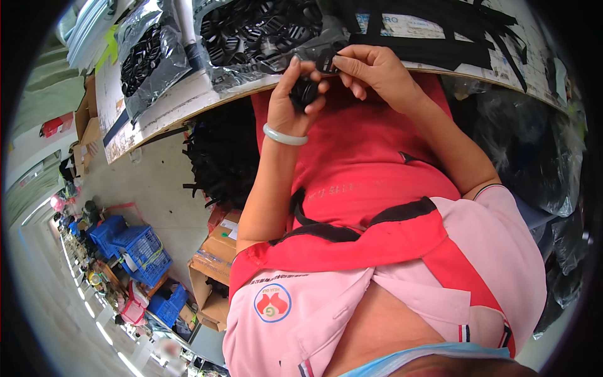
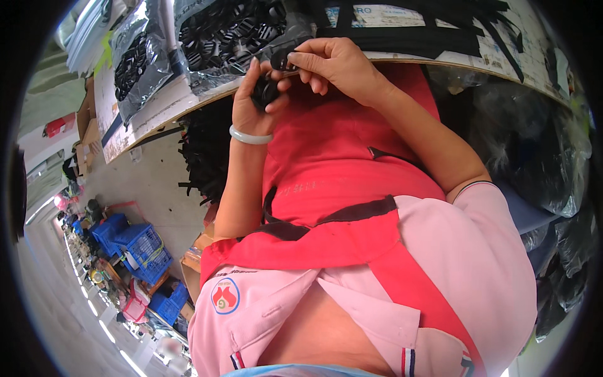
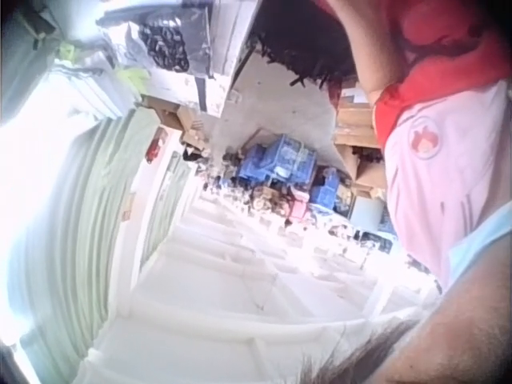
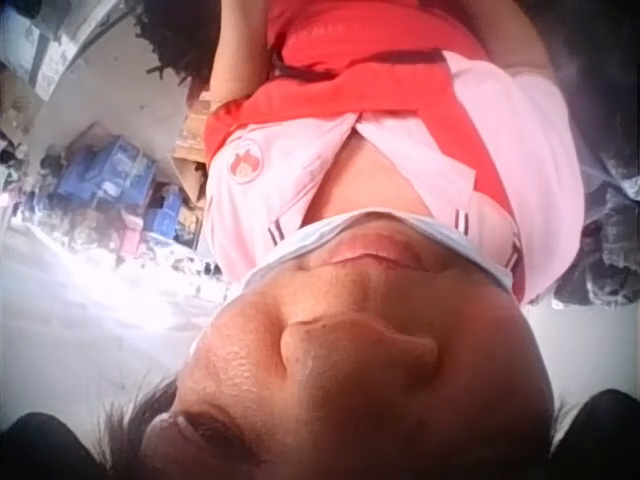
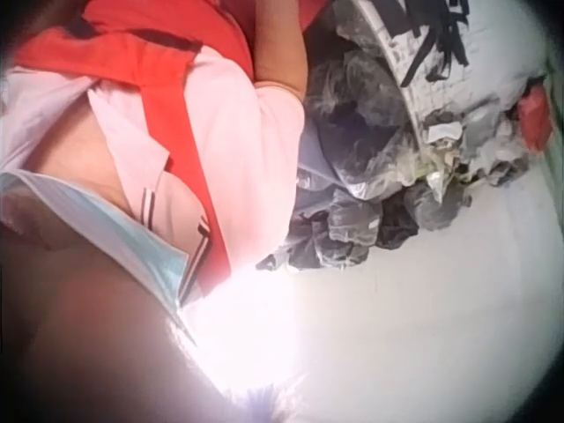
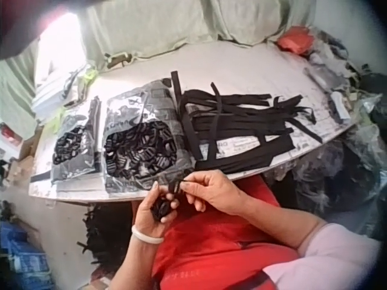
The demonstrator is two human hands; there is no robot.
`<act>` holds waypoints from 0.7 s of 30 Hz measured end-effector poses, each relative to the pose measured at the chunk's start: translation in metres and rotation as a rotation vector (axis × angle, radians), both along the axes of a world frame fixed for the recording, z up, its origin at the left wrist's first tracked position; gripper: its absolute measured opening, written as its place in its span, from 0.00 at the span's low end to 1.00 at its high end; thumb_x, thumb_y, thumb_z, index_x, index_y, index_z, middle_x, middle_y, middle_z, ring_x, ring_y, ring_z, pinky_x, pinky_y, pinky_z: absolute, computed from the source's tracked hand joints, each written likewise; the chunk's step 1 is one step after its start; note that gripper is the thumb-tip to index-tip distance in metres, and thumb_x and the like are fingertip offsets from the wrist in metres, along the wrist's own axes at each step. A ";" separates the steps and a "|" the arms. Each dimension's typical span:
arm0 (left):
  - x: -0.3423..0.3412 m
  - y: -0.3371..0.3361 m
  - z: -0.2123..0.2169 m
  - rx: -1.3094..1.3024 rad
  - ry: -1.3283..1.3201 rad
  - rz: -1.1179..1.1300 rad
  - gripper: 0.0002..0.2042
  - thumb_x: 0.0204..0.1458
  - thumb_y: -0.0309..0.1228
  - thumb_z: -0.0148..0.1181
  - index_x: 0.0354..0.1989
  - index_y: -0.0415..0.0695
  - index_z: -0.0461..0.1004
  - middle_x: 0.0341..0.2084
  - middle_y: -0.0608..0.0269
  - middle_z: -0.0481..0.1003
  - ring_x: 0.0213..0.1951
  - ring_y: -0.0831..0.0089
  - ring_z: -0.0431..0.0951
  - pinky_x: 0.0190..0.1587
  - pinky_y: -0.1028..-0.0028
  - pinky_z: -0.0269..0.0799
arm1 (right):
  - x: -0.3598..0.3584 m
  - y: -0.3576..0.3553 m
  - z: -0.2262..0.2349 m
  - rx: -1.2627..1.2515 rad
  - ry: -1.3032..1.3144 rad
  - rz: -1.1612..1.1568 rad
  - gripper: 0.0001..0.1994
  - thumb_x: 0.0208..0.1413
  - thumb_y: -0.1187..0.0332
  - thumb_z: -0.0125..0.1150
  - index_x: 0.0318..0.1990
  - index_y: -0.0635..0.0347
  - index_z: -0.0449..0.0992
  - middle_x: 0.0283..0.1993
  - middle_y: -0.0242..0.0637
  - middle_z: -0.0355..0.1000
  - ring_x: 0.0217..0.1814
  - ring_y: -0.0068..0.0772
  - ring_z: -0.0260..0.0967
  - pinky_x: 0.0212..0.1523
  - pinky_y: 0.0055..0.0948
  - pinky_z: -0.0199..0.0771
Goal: Manually thread and assemble plastic buckles onto black straps.
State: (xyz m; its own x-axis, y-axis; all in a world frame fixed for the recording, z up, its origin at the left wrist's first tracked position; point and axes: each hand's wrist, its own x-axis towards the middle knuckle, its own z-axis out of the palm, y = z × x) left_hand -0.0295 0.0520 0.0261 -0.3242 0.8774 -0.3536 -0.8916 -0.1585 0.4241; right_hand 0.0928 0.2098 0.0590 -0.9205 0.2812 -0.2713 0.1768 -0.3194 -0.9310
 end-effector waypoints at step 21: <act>0.037 -0.018 -0.022 -0.101 -0.156 -0.242 0.08 0.60 0.35 0.51 0.37 0.43 0.67 0.28 0.63 0.69 0.32 0.72 0.73 0.15 0.83 0.60 | -0.002 0.076 -0.033 1.503 0.285 -0.027 0.10 0.52 0.67 0.61 0.40 0.60 0.77 0.38 0.38 0.72 0.43 0.39 0.69 0.45 0.31 0.69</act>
